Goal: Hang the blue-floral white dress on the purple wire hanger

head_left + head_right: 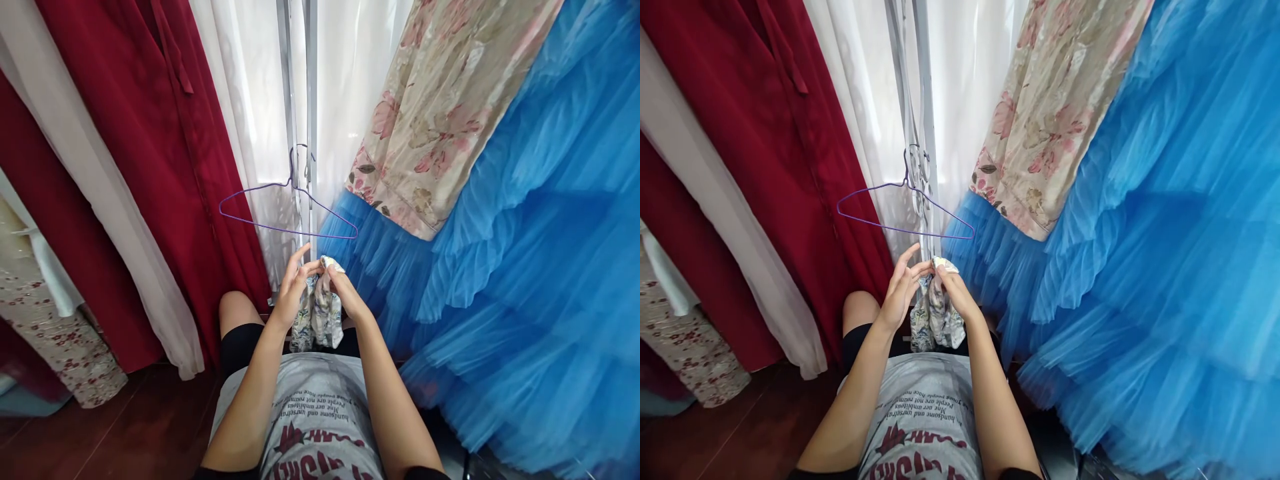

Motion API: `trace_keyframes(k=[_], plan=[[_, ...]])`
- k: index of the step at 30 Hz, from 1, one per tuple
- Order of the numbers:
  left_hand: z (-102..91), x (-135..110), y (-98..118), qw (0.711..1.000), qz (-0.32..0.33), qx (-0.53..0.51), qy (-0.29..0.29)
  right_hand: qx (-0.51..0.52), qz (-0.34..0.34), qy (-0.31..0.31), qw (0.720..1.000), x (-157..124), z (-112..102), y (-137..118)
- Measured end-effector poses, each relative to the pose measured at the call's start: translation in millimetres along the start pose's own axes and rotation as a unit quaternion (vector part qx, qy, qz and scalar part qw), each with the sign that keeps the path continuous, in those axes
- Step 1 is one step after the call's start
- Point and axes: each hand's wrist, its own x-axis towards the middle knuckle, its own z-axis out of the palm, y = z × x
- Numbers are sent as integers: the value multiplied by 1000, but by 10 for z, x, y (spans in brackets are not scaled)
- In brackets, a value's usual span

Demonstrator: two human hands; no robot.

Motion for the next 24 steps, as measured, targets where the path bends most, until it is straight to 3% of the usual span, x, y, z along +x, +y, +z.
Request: trace_keyframes(k=[5, 8, 10, 14, 15, 17, 19, 20, 24], plan=[[143, -28, 92, 999, 14, -4, -28, 38, -25, -44, 998, 19, 5, 14], [174, -33, 189, 998, 24, 10, -50, 84, -22, -5, 996, 9, -3, 34], [70, -32, 276, 997, 2, 42, -71, 122, 5, 4, 992, -19, -50, 32], [-387, -24, 338, 976, -138, 121, -121, 118, 101, -78, 985, -135, -191, -56], [-489, -20, 307, 971, -157, 143, -109, 107, 112, -94, 983, -170, -214, -101], [-584, -12, 191, 972, -131, 184, -67, 91, 114, -124, 981, -236, -237, -220], [-500, -10, 36, 975, -60, 197, -78, 75, 102, -175, 976, -285, -262, -380], [-401, -14, -42, 974, -36, 189, -120, 60, 92, -214, 971, -303, -292, -474], [44, -83, -246, 929, -80, 173, -316, -64, 50, -415, 906, -329, -579, -917]])
